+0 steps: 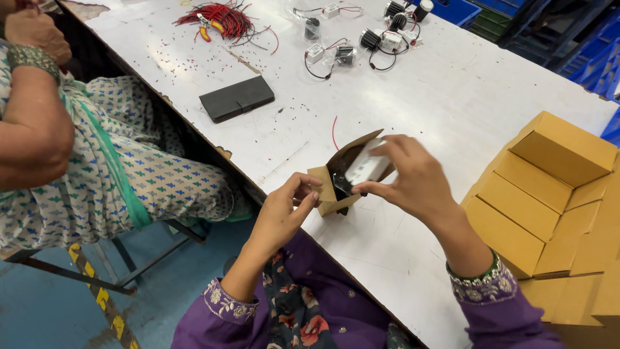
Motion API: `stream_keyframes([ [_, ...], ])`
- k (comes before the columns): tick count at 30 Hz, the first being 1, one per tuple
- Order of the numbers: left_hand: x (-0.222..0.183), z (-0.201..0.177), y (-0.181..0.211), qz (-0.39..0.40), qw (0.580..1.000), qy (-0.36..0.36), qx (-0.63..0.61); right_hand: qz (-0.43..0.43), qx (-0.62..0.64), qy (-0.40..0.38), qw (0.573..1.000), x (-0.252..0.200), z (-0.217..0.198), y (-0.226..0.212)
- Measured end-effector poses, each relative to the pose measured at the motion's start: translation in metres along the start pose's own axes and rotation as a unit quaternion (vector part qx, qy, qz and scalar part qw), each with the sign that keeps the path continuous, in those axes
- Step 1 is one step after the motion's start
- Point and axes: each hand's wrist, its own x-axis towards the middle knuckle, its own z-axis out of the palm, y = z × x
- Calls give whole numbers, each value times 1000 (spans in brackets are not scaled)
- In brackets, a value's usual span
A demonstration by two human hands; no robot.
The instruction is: The person folds a cardboard box, places a light fixture with wiring into the box, and secures the lid by hand.
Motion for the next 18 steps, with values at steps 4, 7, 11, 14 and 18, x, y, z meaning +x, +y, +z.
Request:
stream_keyframes([
  [4, 2, -2, -6, 2, 1000, -13, 27, 46, 46, -142, 988, 9, 25, 1],
  [7, 6, -2, -10, -14, 1000, -20, 17, -9, -59, -242, 968, 28, 43, 0],
  [11, 6, -1, -13, 5, 999, -25, -22, 28, -94, -415, 904, 59, 47, 0],
  [14, 7, -2, -14, 0, 1000, -12, -20, 84, 59, -345, 933, 60, 18, 16],
  [18, 5, -5, -19, -11, 998, 8, -55, 158, 193, 87, 965, 3, -5, 30],
])
